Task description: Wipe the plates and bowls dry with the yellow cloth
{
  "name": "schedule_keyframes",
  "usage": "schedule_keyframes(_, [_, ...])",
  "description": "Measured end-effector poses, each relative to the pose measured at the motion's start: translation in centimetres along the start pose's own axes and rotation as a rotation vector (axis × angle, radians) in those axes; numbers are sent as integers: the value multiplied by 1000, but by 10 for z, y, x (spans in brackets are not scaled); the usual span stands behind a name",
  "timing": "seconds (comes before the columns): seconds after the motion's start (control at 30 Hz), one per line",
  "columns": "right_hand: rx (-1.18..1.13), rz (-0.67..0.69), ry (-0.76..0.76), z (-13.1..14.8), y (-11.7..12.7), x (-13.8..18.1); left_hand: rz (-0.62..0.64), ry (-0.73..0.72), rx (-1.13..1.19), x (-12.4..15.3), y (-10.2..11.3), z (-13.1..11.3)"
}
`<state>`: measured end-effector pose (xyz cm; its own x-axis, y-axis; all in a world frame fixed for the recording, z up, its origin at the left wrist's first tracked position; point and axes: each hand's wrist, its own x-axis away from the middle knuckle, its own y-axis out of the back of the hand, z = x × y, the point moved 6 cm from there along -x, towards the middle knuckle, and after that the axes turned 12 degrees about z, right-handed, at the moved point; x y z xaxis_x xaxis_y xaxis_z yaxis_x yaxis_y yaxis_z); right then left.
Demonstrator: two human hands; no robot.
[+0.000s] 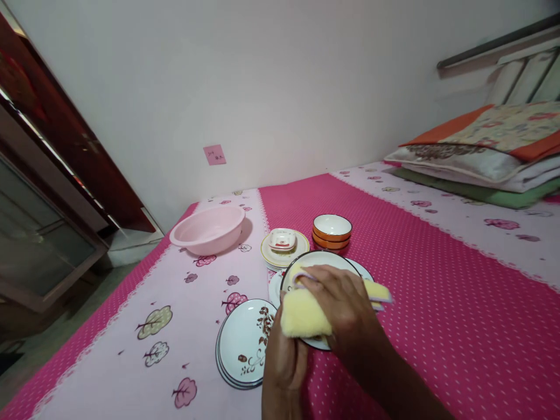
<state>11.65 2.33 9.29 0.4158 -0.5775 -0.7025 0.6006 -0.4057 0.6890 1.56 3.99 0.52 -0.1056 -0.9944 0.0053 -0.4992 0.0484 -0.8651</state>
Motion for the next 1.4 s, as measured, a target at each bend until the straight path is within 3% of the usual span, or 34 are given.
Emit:
schedule_keyframes(0.17, [150, 28, -178, -36, 12, 5, 89, 31, -14, -1, -14, 5])
schedule_keyframes(0.3, [158, 47, -294, -64, 22, 13, -37, -4, 58, -2, -9, -1])
schedule_keyframes(0.4, [83, 38, -445, -90, 31, 21, -129, -75, 115, -1, -3, -11])
schedule_keyframes(0.57, [-219, 215, -797, -117, 28, 34, -125, -181, 118, 1, 4, -27])
schedule_keyframes(0.73, [-758, 394, -779, -94, 5, 27, -67, -193, 73, 1, -2, -24])
schedule_keyframes(0.93, [-1115, 502, -686, -66, -14, 24, -7, -159, 103, 0, -13, -13])
schedule_keyframes(1.2, [-931, 383, -853, -78, -12, 29, 60, -111, -1, 1, -20, -8])
schedule_keyframes(1.4, [-996, 279, -868, -106, 7, 41, -31, -17, -265, 4, -14, 8])
